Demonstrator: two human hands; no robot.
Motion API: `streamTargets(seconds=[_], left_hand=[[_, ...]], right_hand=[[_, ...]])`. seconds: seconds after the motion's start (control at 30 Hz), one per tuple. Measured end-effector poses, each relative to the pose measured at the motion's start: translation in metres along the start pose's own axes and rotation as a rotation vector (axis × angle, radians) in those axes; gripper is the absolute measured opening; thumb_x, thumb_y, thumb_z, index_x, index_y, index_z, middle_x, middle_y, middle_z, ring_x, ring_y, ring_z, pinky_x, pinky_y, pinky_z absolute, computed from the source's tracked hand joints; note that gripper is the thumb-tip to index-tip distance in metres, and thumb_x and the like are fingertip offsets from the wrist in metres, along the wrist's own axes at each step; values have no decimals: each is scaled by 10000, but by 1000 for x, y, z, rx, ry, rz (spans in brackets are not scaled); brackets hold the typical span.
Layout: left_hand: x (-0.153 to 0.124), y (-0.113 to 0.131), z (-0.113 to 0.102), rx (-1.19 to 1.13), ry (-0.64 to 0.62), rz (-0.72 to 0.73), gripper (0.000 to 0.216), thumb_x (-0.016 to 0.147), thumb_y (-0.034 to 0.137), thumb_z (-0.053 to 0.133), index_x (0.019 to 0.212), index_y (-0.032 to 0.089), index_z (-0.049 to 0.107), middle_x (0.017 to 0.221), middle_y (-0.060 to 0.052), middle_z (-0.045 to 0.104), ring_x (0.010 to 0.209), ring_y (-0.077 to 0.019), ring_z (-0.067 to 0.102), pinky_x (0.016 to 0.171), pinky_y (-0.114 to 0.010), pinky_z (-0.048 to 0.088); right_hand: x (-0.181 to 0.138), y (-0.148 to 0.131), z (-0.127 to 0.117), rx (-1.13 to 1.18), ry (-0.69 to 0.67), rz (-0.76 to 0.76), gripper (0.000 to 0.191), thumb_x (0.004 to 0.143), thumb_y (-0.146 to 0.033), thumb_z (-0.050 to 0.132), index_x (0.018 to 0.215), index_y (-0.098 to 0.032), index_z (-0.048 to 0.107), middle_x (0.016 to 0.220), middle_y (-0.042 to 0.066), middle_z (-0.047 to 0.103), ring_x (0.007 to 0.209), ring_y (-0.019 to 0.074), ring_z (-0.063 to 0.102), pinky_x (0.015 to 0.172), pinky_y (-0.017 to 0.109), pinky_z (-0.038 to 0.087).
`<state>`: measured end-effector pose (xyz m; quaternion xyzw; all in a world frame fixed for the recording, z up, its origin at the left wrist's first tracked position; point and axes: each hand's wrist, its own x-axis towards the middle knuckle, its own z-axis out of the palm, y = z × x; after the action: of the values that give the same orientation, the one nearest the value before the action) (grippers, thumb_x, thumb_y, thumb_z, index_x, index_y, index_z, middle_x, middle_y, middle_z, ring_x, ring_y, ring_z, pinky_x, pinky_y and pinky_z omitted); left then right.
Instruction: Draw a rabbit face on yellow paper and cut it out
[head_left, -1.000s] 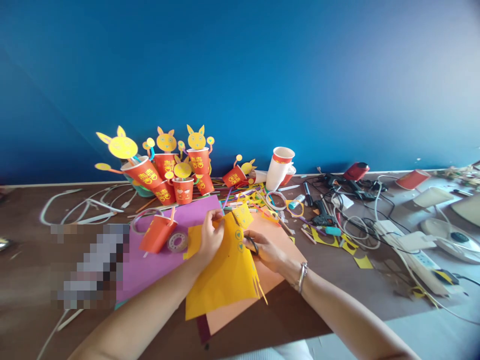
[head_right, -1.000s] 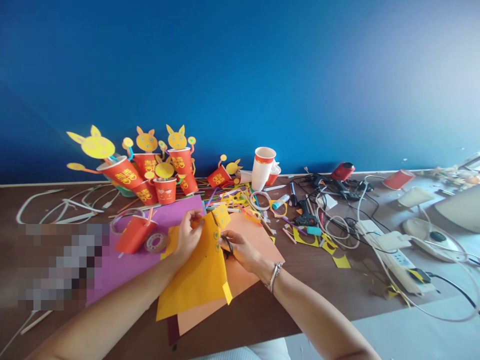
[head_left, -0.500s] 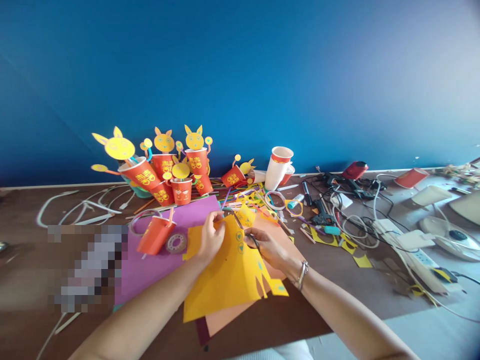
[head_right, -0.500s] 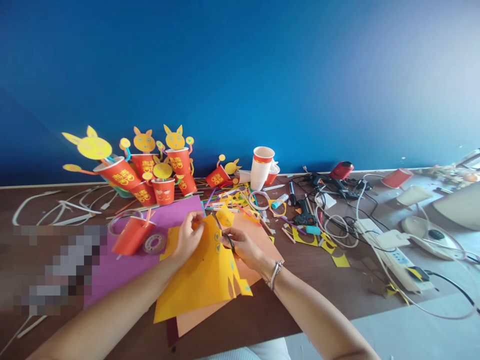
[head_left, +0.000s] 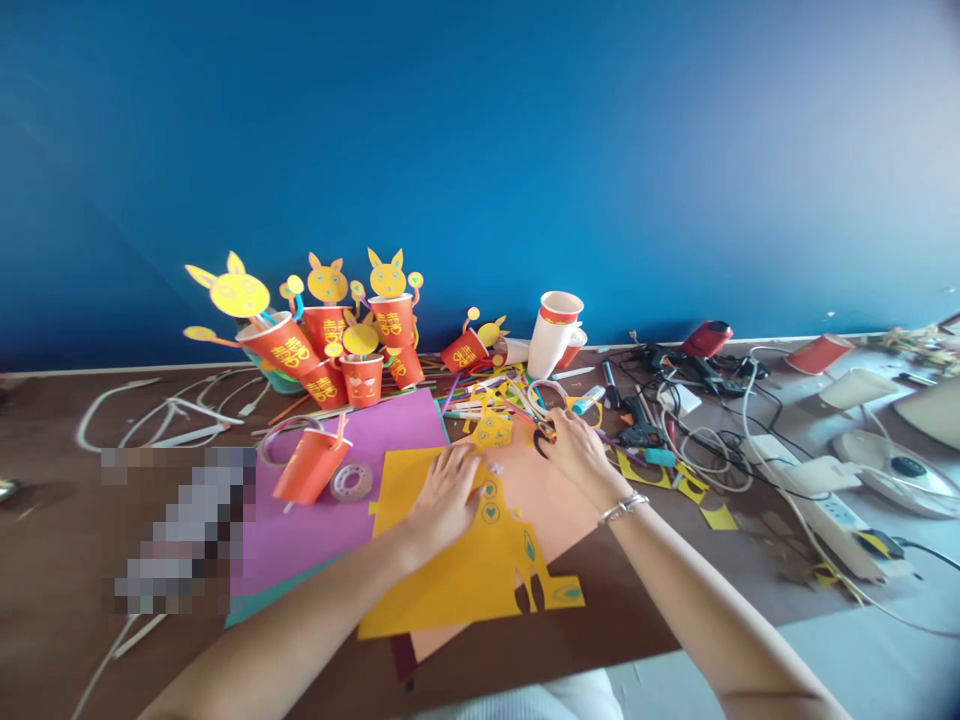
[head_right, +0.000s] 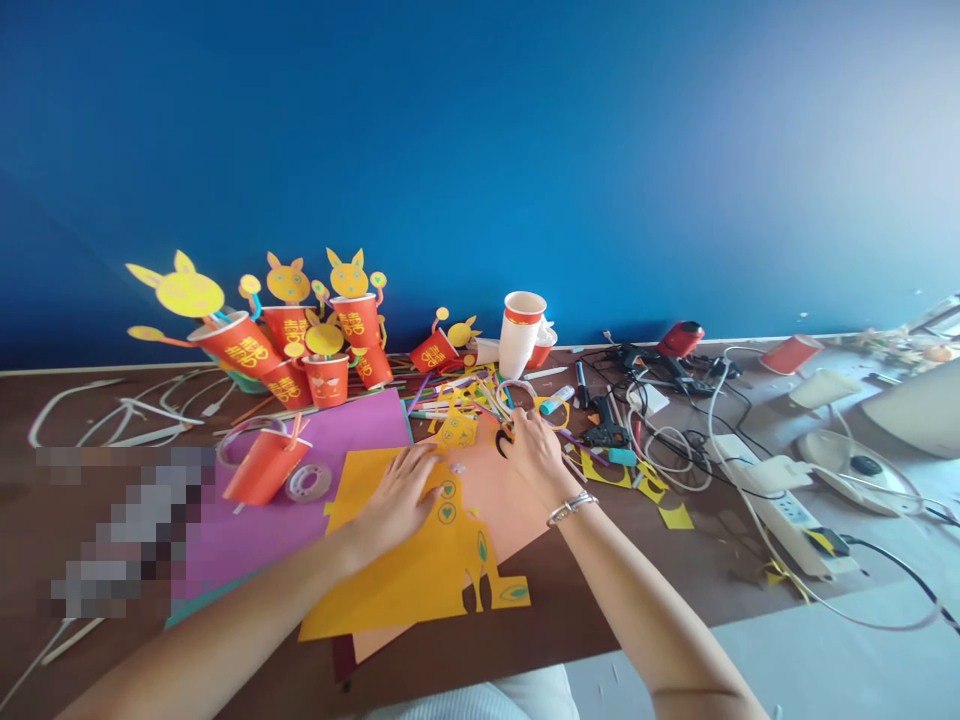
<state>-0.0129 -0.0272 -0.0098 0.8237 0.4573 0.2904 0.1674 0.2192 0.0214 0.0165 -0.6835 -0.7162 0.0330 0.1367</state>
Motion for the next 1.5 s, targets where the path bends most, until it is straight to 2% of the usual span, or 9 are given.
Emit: streamTargets(seconds=[0.27, 0.43, 0.6, 0.8, 1.0, 1.17, 1.3, 1.4, 1.5], left_hand=[[32, -5, -34, -511, 92, -380, 220, 787, 125, 448, 970, 155, 564, 953, -63, 645, 907, -174, 630, 828, -334, 513], [13, -1, -42, -33, -41, -139, 260, 839, 186, 496, 1085, 189, 578, 1104, -91, 646, 1087, -228, 585, 965, -410, 446], [-48, -1, -11, 383, -196, 98, 642, 862, 479, 524, 1372, 116, 380, 1445, -230, 374, 1365, -384, 281, 1042, -558, 345], [-67, 2, 4, 497, -196, 182, 570, 890, 482, 481, 1327, 120, 439, 1388, -198, 468, 1291, -350, 427, 991, -492, 440], [-62, 17, 2, 536, -217, 319, 305, 938, 248, 431, 1176, 110, 563, 1221, -141, 615, 1161, -266, 563, 911, -374, 511], [-58, 26, -3, 439, -277, 338, 371, 902, 57, 365, 1216, 143, 544, 1250, -106, 594, 1173, -201, 548, 937, -311, 492], [-52, 17, -9, 448, -236, 169, 501, 936, 363, 427, 1393, 168, 372, 1445, -137, 412, 1361, -303, 324, 1081, -537, 321], [-54, 8, -10, 423, -296, 99, 630, 924, 518, 364, 1436, 158, 301, 1498, -168, 309, 1402, -342, 209, 1084, -620, 230], [-58, 3, -9, 382, -348, 78, 660, 930, 530, 326, 1464, 154, 232, 1511, -176, 268, 1413, -342, 164, 1088, -638, 181]], right_hand=[[29, 19, 3, 175, -199, 209, 346, 689, -378, 675, 978, -194, 618, 850, 50, 670, 820, 218, 611, 611, 253, 370], [20, 10, -2, 203, -45, 134, 306, 774, -233, 588, 1075, -176, 582, 860, 44, 665, 811, 190, 604, 654, 259, 399], [1, -24, 9, 215, -30, -296, 178, 830, -210, 555, 992, -168, 614, 1033, 92, 637, 1020, 205, 559, 871, 291, 413], [4, -38, 38, 233, -3, -202, 471, 750, -263, 645, 1192, -164, 517, 1141, 123, 567, 1095, 254, 515, 919, 368, 414], [23, -30, 29, 351, -43, -137, 88, 736, -191, 579, 809, -167, 622, 882, 66, 626, 817, 188, 585, 737, 281, 443], [44, -4, 11, 407, 139, 40, 174, 773, -257, 532, 884, -160, 624, 838, 64, 638, 765, 204, 578, 693, 300, 448], [35, -8, 6, 233, 335, -75, 347, 778, -174, 518, 1115, -120, 585, 1091, 158, 597, 1014, 270, 536, 868, 390, 427], [17, -29, 10, 225, 123, -363, 209, 819, -136, 491, 940, -172, 657, 971, 99, 652, 954, 223, 568, 894, 353, 419], [4, -49, 15, 163, 7, -408, 208, 831, -119, 491, 917, -188, 668, 1003, 93, 655, 1062, 227, 540, 930, 350, 397]])
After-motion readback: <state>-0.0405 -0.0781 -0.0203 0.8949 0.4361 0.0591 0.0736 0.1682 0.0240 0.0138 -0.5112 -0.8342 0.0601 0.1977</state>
